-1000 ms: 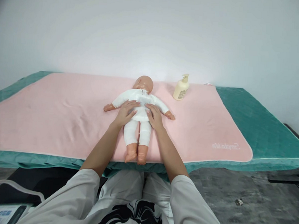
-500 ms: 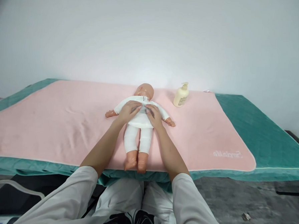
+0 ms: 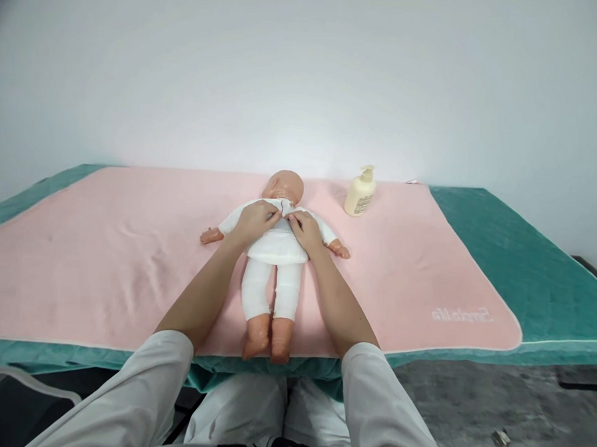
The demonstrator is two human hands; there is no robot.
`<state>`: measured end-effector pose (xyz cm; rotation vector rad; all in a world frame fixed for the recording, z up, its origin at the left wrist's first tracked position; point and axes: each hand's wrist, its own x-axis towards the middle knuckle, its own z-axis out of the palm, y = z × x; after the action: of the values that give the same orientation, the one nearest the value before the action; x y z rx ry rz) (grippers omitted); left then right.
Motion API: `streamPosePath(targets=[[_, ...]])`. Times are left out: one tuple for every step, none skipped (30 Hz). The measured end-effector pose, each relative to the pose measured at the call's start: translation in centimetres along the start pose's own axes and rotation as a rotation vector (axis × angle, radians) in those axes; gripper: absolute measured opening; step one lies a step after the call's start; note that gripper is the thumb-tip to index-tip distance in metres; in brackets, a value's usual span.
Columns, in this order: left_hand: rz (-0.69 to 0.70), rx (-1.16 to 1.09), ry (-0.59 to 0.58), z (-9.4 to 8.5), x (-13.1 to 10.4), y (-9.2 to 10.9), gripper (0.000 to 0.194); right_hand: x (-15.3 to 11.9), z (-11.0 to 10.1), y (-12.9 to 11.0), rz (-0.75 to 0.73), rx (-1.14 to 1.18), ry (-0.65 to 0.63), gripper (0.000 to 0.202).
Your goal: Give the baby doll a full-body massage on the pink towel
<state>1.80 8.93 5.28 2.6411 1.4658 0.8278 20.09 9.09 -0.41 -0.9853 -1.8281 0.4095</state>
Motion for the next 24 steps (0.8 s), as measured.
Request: streamPosePath(targets=[[-0.002, 0.000, 0.011, 0.1, 0.0, 0.0, 0.042, 0.0, 0.0, -0.1, -0.003, 0.002, -0.001, 0.051], [-0.006, -0.004, 0.026, 0.2, -0.2, -0.1, 0.041, -0.1, 0.0, -0.1, -0.009, 0.007, 0.002, 0.051], [-0.008, -0.017, 0.042, 0.3, -0.3, -0.1, 0.039, -0.1, -0.1, -0.3, -0.017, 0.012, 0.007, 0.050], [-0.008, -0.037, 0.061, 0.4, -0.5, -0.2, 0.039, -0.3, -0.1, -0.4, -0.026, 0.017, 0.016, 0.048], [-0.003, -0.064, 0.080, 0.4, -0.8, -0.2, 0.038, -0.4, -0.1, -0.5, -0.034, 0.021, 0.030, 0.047], [0.005, -0.093, 0.100, 0.4, -1.0, -0.2, 0.038, -0.5, -0.2, -0.6, -0.041, 0.024, 0.043, 0.046], [0.016, -0.118, 0.119, 0.4, -1.2, -0.2, 0.037, -0.6, -0.2, -0.6, -0.046, 0.026, 0.056, 0.045], [0.030, -0.136, 0.136, 0.4, -1.3, -0.2, 0.036, -0.7, -0.2, -0.6, -0.050, 0.027, 0.064, 0.044], [0.043, -0.145, 0.153, 0.4, -1.4, -0.3, 0.035, -0.7, -0.2, -0.6, -0.053, 0.029, 0.067, 0.044], [0.053, -0.145, 0.167, 0.3, -1.4, -0.3, 0.034, -0.7, -0.2, -0.6, -0.056, 0.031, 0.066, 0.044], [0.059, -0.141, 0.175, 0.3, -1.4, -0.3, 0.033, -0.7, -0.2, -0.6, -0.056, 0.034, 0.061, 0.044], [0.059, -0.135, 0.177, 0.3, -1.4, -0.3, 0.032, -0.7, -0.2, -0.5, -0.055, 0.036, 0.055, 0.044], [0.054, -0.128, 0.173, 0.4, -1.3, -0.3, 0.032, -0.6, -0.2, -0.5, -0.052, 0.037, 0.047, 0.044], [0.047, -0.120, 0.163, 0.4, -1.3, -0.3, 0.032, -0.6, -0.3, -0.6, -0.045, 0.036, 0.037, 0.044], [0.040, -0.111, 0.146, 0.4, -1.2, -0.3, 0.032, -0.6, -0.3, -0.7, -0.038, 0.032, 0.025, 0.044], [0.034, -0.102, 0.129, 0.4, -1.2, -0.3, 0.031, -0.6, -0.3, -0.7, -0.030, 0.026, 0.013, 0.044], [0.030, -0.095, 0.113, 0.4, -1.2, -0.3, 0.031, -0.6, -0.4, -0.8, -0.024, 0.022, 0.001, 0.044], [0.028, -0.090, 0.103, 0.4, -1.2, -0.3, 0.031, -0.6, -0.4, -0.9, -0.020, 0.020, -0.009, 0.045], [0.028, -0.088, 0.097, 0.4, -1.2, -0.3, 0.031, -0.6, -0.4, -1.0, -0.017, 0.020, -0.016, 0.046], [0.029, -0.088, 0.094, 0.4, -1.2, -0.3, 0.031, -0.6, -0.5, -1.1, -0.015, 0.021, -0.020, 0.046], [0.030, -0.088, 0.092, 0.4, -1.2, -0.3, 0.031, -0.6, -0.5, -1.1, -0.013, 0.023, -0.021, 0.047], [0.030, -0.087, 0.089, 0.5, -1.3, -0.3, 0.031, -0.6, -0.5, -1.1, -0.010, 0.025, -0.022, 0.048], [0.029, -0.085, 0.086, 0.5, -1.3, -0.3, 0.032, -0.6, -0.5, -1.1, -0.007, 0.026, -0.023, 0.048], [0.026, -0.081, 0.083, 0.5, -1.3, -0.3, 0.032, -0.6, -0.5, -1.2, -0.004, 0.026, -0.023, 0.048]])
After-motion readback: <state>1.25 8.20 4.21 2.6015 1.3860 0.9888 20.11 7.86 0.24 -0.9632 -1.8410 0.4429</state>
